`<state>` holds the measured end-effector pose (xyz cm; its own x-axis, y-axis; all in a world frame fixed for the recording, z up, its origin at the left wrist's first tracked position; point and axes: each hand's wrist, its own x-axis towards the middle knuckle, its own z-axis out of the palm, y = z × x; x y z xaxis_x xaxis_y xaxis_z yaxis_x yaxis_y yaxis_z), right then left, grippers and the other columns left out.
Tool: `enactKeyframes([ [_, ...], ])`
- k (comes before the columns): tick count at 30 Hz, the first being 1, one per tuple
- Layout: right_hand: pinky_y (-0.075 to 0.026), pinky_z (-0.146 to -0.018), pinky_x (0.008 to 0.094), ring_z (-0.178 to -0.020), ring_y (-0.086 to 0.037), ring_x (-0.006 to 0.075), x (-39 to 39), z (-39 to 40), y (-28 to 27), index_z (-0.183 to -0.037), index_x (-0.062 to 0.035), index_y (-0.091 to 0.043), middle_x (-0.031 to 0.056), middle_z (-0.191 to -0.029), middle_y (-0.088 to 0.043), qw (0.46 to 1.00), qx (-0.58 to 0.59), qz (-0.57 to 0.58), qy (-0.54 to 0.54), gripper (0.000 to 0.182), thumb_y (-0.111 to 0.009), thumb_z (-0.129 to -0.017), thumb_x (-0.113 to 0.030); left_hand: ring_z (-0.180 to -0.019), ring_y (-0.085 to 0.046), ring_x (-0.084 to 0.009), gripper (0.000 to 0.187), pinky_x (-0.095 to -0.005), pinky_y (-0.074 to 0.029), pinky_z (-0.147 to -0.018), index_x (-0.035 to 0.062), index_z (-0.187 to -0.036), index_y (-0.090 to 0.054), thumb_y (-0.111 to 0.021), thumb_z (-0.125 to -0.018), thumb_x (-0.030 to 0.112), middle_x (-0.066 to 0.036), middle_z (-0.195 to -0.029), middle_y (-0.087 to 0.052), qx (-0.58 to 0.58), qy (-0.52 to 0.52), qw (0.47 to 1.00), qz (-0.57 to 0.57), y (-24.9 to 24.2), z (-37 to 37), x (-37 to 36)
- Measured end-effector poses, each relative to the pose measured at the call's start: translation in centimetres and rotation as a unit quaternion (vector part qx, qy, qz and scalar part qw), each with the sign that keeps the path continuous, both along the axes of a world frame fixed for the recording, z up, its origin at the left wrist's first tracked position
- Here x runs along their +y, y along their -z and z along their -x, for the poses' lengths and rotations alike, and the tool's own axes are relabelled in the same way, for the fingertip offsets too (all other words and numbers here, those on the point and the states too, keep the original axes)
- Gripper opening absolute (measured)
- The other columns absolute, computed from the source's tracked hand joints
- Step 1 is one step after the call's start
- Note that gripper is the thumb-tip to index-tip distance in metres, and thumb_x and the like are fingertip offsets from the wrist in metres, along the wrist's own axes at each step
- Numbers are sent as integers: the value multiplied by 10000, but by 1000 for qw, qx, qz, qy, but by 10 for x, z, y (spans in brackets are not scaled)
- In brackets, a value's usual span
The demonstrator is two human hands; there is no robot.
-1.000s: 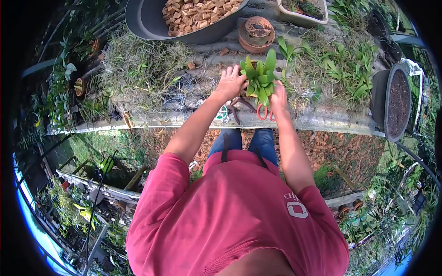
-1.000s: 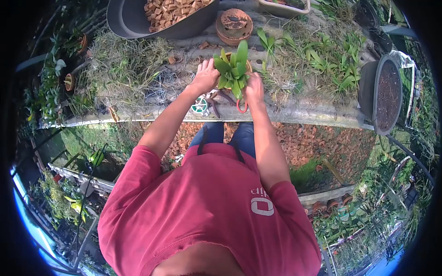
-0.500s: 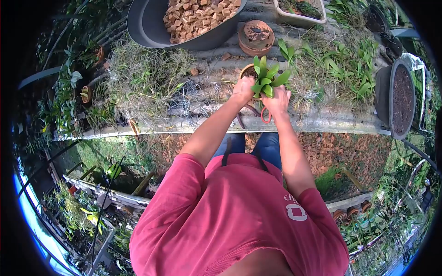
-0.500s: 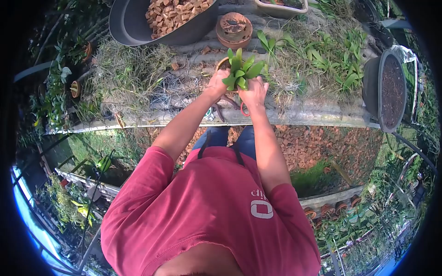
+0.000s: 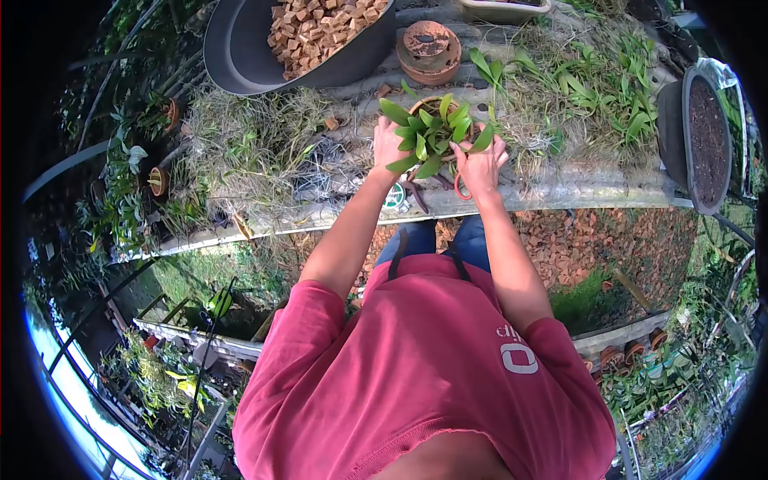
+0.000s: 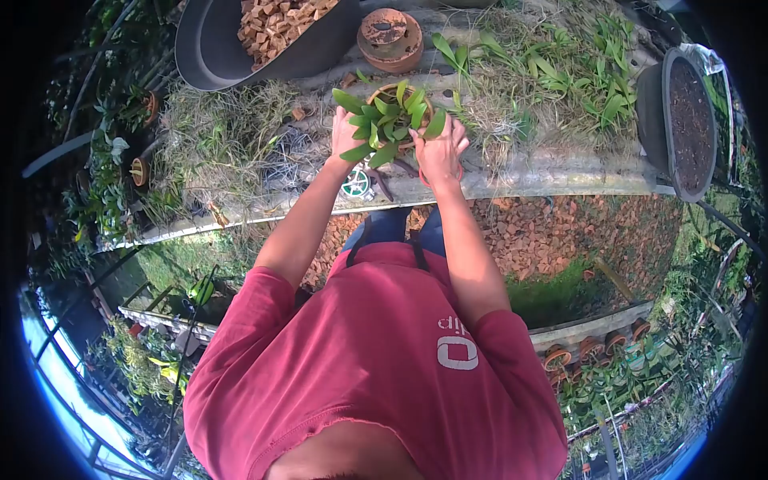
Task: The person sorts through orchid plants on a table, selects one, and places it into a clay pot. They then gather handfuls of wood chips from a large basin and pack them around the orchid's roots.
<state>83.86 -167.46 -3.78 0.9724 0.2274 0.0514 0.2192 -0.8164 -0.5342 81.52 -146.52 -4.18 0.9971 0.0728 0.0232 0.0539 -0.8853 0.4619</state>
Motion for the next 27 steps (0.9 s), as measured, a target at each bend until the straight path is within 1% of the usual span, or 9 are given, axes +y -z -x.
enactKeyframes([
  [2,-277,-1063,589,-1352,-362,393,3,1,4,-914,-141,-809,108,-1518,-457,1000,22,17,5,221,-779,-871,-356,-1119,-436,-377,319,-476,-407,-935,187,-1129,-718,-683,-815,223,-84,-1204,-557,-3,3,1000,-23,-2,2,-5],
  [5,-274,-1065,588,-1349,-361,403,9,-7,12,-931,-151,-797,87,-1453,-474,997,64,35,17,210,-769,-876,-352,-1115,-439,-381,354,-497,-405,-932,184,-1152,-713,-697,-803,234,-111,-1222,-530,-22,-74,995,54,7,2,-13],
  [9,-281,-1072,619,-1364,-359,420,-1,-11,4,-977,-147,-792,121,-1508,-468,998,53,1,14,232,-788,-856,-345,-1145,-410,-405,350,-523,-385,-997,153,-1123,-727,-746,-790,260,-137,-1276,-493,30,-32,997,67,10,2,4],
  [10,-299,-1077,616,-1369,-368,398,-6,-11,-1,-1014,-187,-796,132,-1460,-525,998,47,-31,10,226,-797,-844,-336,-1145,-505,-411,347,-505,-437,-997,100,-1119,-716,-764,-816,261,-156,-1233,-589,21,-50,997,50,5,5,3],
  [13,-335,-1063,574,-1352,-393,372,-12,-10,-2,-1012,-211,-790,81,-1445,-527,997,22,-66,-31,197,-806,-824,-268,-1069,-650,-388,365,-463,-512,-934,48,-1113,-698,-782,-825,255,-175,-1123,-701,14,-134,916,378,-32,9,-5],
  [14,-346,-1053,567,-1340,-405,364,-13,-10,-5,-1014,-208,-786,66,-1421,-538,997,21,-62,-47,203,-807,-818,-256,-961,-727,-359,337,-437,-553,-848,11,-1096,-687,-773,-840,211,-184,-993,-748,-11,-147,923,355,-36,12,-10],
  [17,-374,-1023,552,-1296,-445,344,-17,-9,-11,-1017,-198,-776,34,-1347,-564,994,22,-54,-91,215,-806,-806,-228,-995,-716,-377,331,-456,-547,-863,-3,-1072,-687,-755,-853,236,-200,-1007,-743,11,-208,916,343,-34,11,-20],
  [22,-381,-1021,553,-1256,-471,334,-21,-13,1,-1077,-213,-781,0,-1316,-565,990,31,24,-137,259,-772,-819,-191,-1011,-652,-433,272,-484,-531,-880,123,-1141,-687,-669,-910,266,-166,-1055,-721,77,-172,958,218,-24,6,-27],
  [27,-349,-1068,554,-1315,-420,336,-16,-9,-9,-1135,-214,-774,50,-1331,-541,990,29,37,-135,312,-752,-825,-180,-1049,-632,-416,362,-490,-508,-952,94,-1175,-663,-716,-885,303,-204,-1069,-698,51,-111,975,186,-4,8,-26],
])
